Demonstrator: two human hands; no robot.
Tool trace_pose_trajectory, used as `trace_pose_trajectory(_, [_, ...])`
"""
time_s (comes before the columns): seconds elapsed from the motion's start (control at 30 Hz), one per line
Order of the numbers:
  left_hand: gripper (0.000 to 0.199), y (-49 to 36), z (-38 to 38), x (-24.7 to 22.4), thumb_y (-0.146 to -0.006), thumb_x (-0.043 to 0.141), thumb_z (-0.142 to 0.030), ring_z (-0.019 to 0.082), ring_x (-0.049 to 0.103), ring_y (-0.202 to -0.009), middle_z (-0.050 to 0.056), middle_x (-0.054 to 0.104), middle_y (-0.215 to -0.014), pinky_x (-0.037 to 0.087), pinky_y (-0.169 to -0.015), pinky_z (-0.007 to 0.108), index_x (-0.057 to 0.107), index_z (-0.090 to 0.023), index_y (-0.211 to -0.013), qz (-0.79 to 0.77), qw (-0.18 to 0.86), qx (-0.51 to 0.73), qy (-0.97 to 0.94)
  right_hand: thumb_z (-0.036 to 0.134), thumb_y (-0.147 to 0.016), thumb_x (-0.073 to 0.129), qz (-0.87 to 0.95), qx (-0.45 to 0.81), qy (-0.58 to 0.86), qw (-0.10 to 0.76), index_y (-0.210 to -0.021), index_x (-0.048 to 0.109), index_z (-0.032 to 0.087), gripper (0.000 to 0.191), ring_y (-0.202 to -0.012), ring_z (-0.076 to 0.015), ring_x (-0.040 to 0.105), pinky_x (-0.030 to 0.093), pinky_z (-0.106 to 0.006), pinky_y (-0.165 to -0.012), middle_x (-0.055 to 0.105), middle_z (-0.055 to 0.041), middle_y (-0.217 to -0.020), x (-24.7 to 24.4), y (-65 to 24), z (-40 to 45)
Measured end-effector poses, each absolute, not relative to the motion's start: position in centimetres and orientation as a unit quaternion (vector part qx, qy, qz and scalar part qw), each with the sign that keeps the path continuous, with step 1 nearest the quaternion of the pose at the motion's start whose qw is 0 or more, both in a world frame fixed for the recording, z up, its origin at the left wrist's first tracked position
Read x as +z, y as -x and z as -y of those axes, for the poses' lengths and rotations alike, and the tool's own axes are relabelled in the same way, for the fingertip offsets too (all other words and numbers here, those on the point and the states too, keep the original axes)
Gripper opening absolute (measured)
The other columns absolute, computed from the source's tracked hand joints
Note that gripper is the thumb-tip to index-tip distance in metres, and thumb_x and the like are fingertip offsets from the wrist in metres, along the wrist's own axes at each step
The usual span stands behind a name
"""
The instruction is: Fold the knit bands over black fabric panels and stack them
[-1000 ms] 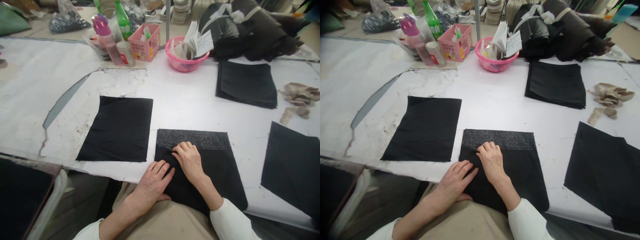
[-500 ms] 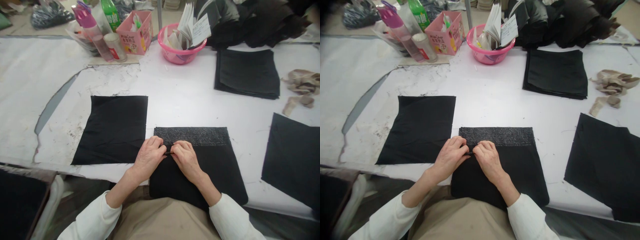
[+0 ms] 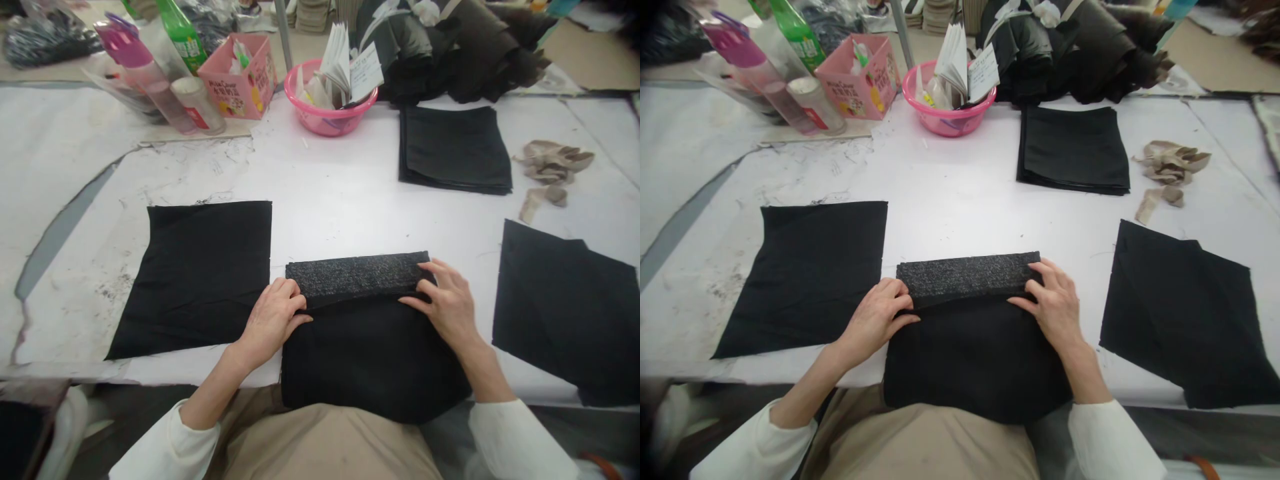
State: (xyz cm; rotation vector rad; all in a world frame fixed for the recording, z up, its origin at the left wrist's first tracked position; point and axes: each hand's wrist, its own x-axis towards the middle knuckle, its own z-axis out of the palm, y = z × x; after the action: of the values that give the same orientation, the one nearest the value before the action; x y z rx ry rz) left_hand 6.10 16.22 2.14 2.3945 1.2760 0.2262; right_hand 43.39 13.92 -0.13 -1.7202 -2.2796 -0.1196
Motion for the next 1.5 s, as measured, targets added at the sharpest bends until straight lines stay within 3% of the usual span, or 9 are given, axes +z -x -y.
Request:
trace_pose_trajectory(0.1, [0.017,-6.1,-16.3,2.1,-0.085,0.07,-0.032,0.021,0.049,-0.093,0.004,0.055,-0.095,0.042,-0.078,0.035,0.06,-0.019,-0.079,-0.456,0.21,0.082,-0.861,0.06,-0.086,0.057,0.749,-0.103,0.648,0.096,-0.063,0.054,0.018,0.047,-0.128,-0.0349,0.043,0.04,-0.047,-0.092,0.057,-0.0128,-0.126,0.8,-47.9,-13.4])
trace_pose_trajectory(0.2, [0.018,-6.0,-16.5,2.1,-0.083,0.071,-0.033,0.021,0.049,-0.092,0.004,0.055,-0.094,0.042,-0.078,0.035,0.061,-0.019,-0.078,-0.452,0.207,0.084,-0.864,0.059,-0.087,0.055,0.717,-0.112,0.677,0.124,-0.064,0.054,0.019,0.046,-0.117,-0.0324,0.05,0.042,-0.043,-0.086,0.061,-0.0126,-0.116,2.3,-46.6,-13.5])
trace_pose_trajectory(0.33, [0.018,-6.0,-16.6,2.0,-0.082,0.073,-0.033,0.021,0.049,-0.092,0.004,0.055,-0.094,0.042,-0.077,0.035,0.061,-0.019,-0.08,-0.45,0.193,0.08,-0.868,0.041,-0.09,0.06,0.764,0.09,0.591,0.245,-0.088,0.061,0.022,0.019,-0.1,-0.0208,0.059,0.046,-0.036,-0.085,0.066,-0.0062,-0.104,3.0,-36.6,-14.5])
trace_pose_trajectory(0.47, [0.019,-5.9,-16.6,1.8,-0.08,0.074,-0.034,0.021,0.048,-0.091,0.004,0.054,-0.093,0.042,-0.076,0.035,0.062,-0.02,-0.081,-0.446,0.18,0.077,-0.873,0.029,-0.089,0.063,0.843,0.178,0.462,0.211,-0.113,0.061,0.023,0.024,-0.107,-0.0192,0.056,0.043,-0.035,-0.088,0.065,-0.0054,-0.113,1.4,-28.1,-15.0])
trace_pose_trajectory(0.67, [0.027,-5.5,-16.7,1.7,-0.079,0.074,-0.043,0.022,0.047,-0.093,0.005,0.054,-0.095,0.041,-0.075,0.035,0.061,-0.019,-0.079,-0.461,0.143,0.065,-0.874,0.028,-0.093,0.057,0.85,0.161,0.458,0.204,-0.108,0.063,0.021,0.017,-0.095,-0.0194,0.053,0.038,-0.036,-0.083,0.066,-0.0043,-0.095,-1.0,-26.7,-14.8])
trace_pose_trajectory(0.93, [0.035,-3.9,-16.6,2.8,-0.078,0.07,-0.051,0.025,0.047,-0.091,0.008,0.056,-0.091,0.041,-0.074,0.038,0.06,-0.017,-0.076,-0.501,0.054,0.026,-0.863,0.028,-0.092,0.059,0.846,0.153,0.464,0.213,-0.105,0.065,0.021,0.015,-0.093,-0.0191,0.051,0.037,-0.035,-0.08,0.066,-0.0038,-0.094,-1.1,-26.8,-15.0])
trace_pose_trajectory(1.1, [0.029,-4.0,-16.4,2.3,-0.085,0.068,-0.037,0.024,0.05,-0.1,0.008,0.06,-0.103,0.044,-0.082,0.038,0.062,-0.018,-0.107,-0.507,0.108,0.088,-0.85,0.028,-0.091,0.061,0.843,0.145,0.469,0.219,-0.106,0.066,0.022,0.017,-0.094,-0.0188,0.051,0.038,-0.035,-0.08,0.065,-0.0041,-0.096,-1.4,-26.8,-15.0])
trace_pose_trajectory(1.23, [0.01,-4.3,-15.9,1.2,-0.093,0.057,-0.025,0.02,0.052,-0.094,0.006,0.062,-0.095,0.045,-0.082,0.035,0.065,-0.019,-0.095,-0.496,0.154,0.139,-0.843,0.027,-0.093,0.059,0.839,0.139,0.473,0.231,-0.108,0.068,0.025,0.018,-0.091,-0.0174,0.05,0.038,-0.034,-0.079,0.065,-0.0032,-0.095,-1.6,-26.8,-15.0])
trace_pose_trajectory(1.5, [0.012,-3.8,-15.3,0.1,-0.095,0.052,-0.016,0.017,0.053,-0.087,0.005,0.063,-0.091,0.046,-0.078,0.033,0.063,-0.017,-0.095,-0.466,0.135,0.161,-0.859,0.019,-0.095,0.054,0.843,0.141,0.463,0.234,-0.112,0.068,0.031,0.025,-0.092,-0.0159,0.05,0.037,-0.033,-0.08,0.064,-0.0014,-0.096,-1.5,-26.9,-15.0])
